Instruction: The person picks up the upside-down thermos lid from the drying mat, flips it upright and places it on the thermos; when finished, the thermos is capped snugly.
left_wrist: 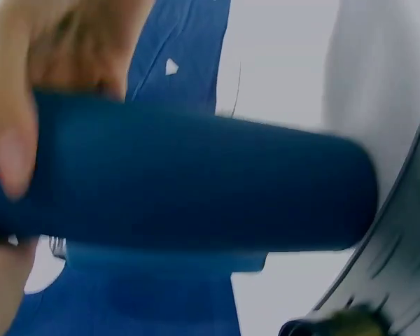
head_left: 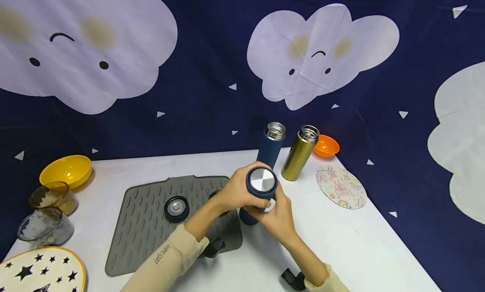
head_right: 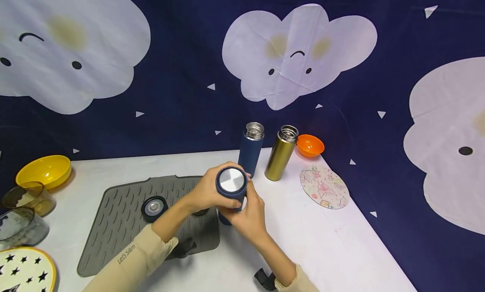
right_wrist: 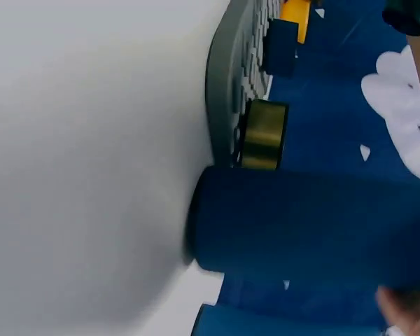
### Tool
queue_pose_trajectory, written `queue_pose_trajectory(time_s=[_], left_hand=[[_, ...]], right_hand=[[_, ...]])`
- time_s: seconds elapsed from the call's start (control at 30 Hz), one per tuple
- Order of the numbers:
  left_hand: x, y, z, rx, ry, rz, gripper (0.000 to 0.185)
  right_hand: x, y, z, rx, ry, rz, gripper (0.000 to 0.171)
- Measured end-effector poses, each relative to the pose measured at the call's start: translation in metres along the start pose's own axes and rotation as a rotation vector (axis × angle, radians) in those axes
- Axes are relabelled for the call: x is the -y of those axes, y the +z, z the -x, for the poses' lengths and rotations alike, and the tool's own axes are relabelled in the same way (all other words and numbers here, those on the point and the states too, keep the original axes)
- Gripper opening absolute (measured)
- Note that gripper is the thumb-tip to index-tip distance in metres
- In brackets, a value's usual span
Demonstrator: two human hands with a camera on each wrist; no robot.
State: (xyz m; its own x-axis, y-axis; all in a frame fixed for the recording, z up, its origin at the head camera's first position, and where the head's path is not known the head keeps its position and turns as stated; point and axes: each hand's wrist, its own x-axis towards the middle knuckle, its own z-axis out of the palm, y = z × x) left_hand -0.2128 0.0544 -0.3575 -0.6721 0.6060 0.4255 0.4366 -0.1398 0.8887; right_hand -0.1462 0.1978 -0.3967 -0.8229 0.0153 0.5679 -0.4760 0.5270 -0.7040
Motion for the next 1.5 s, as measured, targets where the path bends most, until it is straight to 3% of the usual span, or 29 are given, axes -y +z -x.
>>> queue_pose_trajectory(time_s=[0.1,0.17,0.27,0.3,0.37,0.5,0.57,0.63,0.77,0.9,1.07,1.27,1.4,1.5], left_hand=[[0.000,-0.015,-0.001,0.264,0.023,0.123,0.065],[-0.001,-0.024,-0.001,0.396,0.025,0.181,0.066],[-0.003,-0.032,0.001,0.471,-0.003,0.222,0.070],[-0.004,-0.033,0.002,0.460,-0.017,0.225,0.071],[-0.007,-0.035,0.007,0.364,-0.057,0.188,0.074],[-0.017,-0.043,0.028,0.028,-0.124,0.043,0.078],[-0.022,-0.054,0.048,-0.147,-0.170,-0.054,0.078],[-0.024,-0.064,0.072,-0.271,-0.231,-0.143,0.078],[-0.022,-0.078,0.120,-0.424,-0.409,-0.249,0.075],[-0.020,-0.086,0.153,-0.489,-0.541,-0.258,0.071],[-0.016,-0.096,0.171,-0.542,-0.619,-0.309,0.077],[0.011,-0.101,0.165,-0.516,-0.696,-0.432,0.090],[0.032,-0.098,0.157,-0.458,-0.732,-0.536,0.098],[0.041,-0.096,0.154,-0.451,-0.727,-0.597,0.093]], right_hand=[[0.000,-0.002,0.005,0.028,-0.048,-0.010,0.071],[0.000,-0.001,0.007,0.053,-0.072,-0.012,0.069],[0.003,0.001,0.008,0.078,-0.094,0.001,0.071],[0.004,0.001,0.007,0.085,-0.093,0.008,0.070],[0.004,0.002,0.001,0.084,-0.062,0.010,0.070],[0.005,0.006,-0.030,0.051,0.098,-0.049,0.068],[0.004,0.014,-0.054,0.002,0.176,-0.067,0.069],[0.003,0.024,-0.078,-0.048,0.226,-0.039,0.071],[-0.005,0.048,-0.116,-0.128,0.256,0.081,0.079],[-0.018,0.069,-0.131,-0.159,0.287,0.154,0.083],[-0.033,0.082,-0.132,-0.164,0.332,0.198,0.084],[-0.032,0.079,-0.123,-0.117,0.340,0.180,0.091],[-0.013,0.068,-0.105,-0.062,0.338,0.174,0.099],[0.004,0.059,-0.086,-0.007,0.291,0.165,0.096]])
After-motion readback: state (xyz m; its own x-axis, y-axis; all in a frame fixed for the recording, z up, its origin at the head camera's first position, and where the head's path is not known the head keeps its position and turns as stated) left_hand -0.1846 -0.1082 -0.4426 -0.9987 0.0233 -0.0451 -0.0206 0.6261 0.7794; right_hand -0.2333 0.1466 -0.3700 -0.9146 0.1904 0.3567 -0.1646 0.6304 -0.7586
